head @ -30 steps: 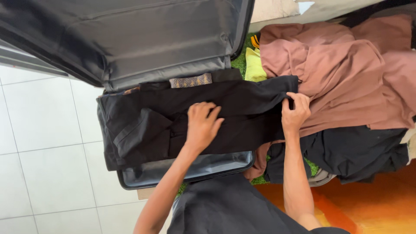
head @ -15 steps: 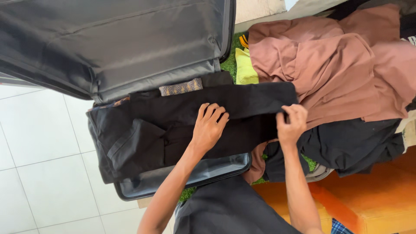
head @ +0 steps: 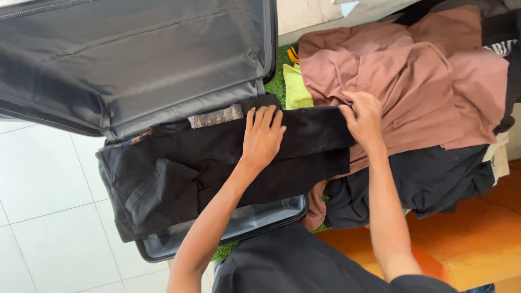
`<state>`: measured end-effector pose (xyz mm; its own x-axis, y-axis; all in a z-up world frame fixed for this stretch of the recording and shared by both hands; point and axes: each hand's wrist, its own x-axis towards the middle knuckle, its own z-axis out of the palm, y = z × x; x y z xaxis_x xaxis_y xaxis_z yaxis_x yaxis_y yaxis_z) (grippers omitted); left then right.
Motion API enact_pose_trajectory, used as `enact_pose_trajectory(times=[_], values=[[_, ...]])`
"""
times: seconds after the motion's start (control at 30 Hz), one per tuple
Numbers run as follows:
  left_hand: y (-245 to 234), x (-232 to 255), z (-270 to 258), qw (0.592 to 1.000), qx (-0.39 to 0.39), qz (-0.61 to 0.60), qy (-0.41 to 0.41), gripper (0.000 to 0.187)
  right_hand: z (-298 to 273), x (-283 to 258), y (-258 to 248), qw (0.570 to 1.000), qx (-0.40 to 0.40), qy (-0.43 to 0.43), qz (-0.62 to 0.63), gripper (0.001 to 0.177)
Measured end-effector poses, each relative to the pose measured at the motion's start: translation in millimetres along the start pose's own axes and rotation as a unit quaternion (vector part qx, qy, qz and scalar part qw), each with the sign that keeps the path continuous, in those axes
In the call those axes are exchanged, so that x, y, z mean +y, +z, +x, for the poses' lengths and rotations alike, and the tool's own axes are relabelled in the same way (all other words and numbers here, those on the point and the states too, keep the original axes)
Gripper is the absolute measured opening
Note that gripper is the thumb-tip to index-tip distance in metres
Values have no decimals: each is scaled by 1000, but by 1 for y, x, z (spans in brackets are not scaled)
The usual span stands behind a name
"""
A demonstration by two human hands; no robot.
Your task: The person packs a suitcase by folding and arranging items of clothing including shirts and pants inside it.
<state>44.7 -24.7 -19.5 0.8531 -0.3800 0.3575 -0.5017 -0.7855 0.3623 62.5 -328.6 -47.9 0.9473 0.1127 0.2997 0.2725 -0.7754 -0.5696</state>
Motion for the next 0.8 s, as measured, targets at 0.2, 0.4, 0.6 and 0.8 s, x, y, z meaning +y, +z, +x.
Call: enact_pose_trajectory(times=[0.2, 0.4, 0.6, 0.8], values=[[35, -16, 16, 991, -62, -16, -121, 24, 46, 29, 25, 962, -258, -58, -73, 34], [47, -35, 10, 978, -24, -106, -176, 11, 48, 83, 22, 944, -325, -33, 48, 31], [51, -35, 9, 980, -9, -99, -174, 9, 23, 112, 18, 864, -354, 212, 288, 31], [57, -40, 8, 986, -1, -71, -149, 7, 26, 76, 16, 956, -180, 180, 145, 47]])
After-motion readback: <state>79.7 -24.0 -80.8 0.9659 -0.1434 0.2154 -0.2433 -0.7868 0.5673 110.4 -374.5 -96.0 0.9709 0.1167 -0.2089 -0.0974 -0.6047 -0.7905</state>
